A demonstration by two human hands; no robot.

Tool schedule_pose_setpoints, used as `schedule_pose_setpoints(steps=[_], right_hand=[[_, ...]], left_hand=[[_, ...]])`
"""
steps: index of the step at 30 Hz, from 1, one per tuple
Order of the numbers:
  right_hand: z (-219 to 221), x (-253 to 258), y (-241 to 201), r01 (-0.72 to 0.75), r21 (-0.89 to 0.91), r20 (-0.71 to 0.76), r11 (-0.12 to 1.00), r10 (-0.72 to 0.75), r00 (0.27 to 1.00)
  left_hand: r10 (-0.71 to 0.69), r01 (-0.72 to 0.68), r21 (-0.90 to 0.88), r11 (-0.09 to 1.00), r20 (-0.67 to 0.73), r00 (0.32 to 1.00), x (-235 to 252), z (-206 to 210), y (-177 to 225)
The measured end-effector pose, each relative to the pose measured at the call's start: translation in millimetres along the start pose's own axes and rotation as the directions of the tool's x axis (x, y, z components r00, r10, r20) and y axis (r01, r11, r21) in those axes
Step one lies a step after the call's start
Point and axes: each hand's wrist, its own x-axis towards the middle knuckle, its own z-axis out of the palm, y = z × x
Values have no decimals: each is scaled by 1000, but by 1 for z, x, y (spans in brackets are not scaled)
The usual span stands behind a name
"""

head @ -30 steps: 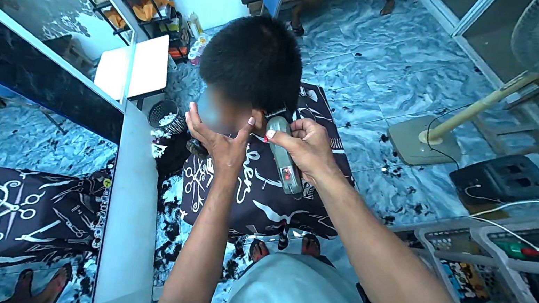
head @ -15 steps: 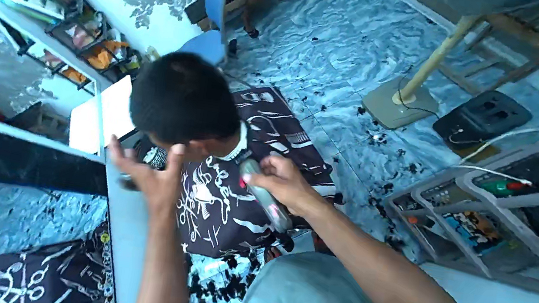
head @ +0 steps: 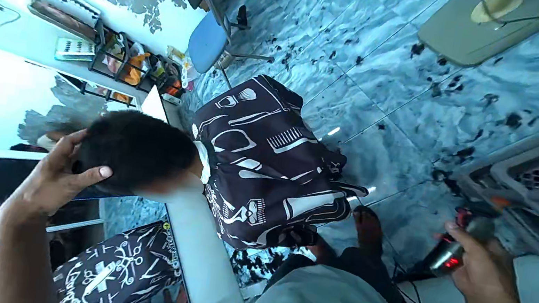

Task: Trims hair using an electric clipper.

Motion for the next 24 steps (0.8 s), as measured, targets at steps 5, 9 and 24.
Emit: schedule_pose_setpoints(steps=[5, 9, 24], right_hand=[[-19, 18, 42, -140, -129, -147, 982, 121, 982], [-23, 19, 60, -108, -259, -150, 960, 70, 986], [261, -193, -81, 666, -20, 863, 746, -323, 388]], left_hand=[[-33, 28, -133, 991, -34, 999, -9, 5, -17], [-65, 56, -170, 984, -50, 997, -13, 9, -16], [-38, -286, -120, 951, -961, 275, -51, 174, -12]])
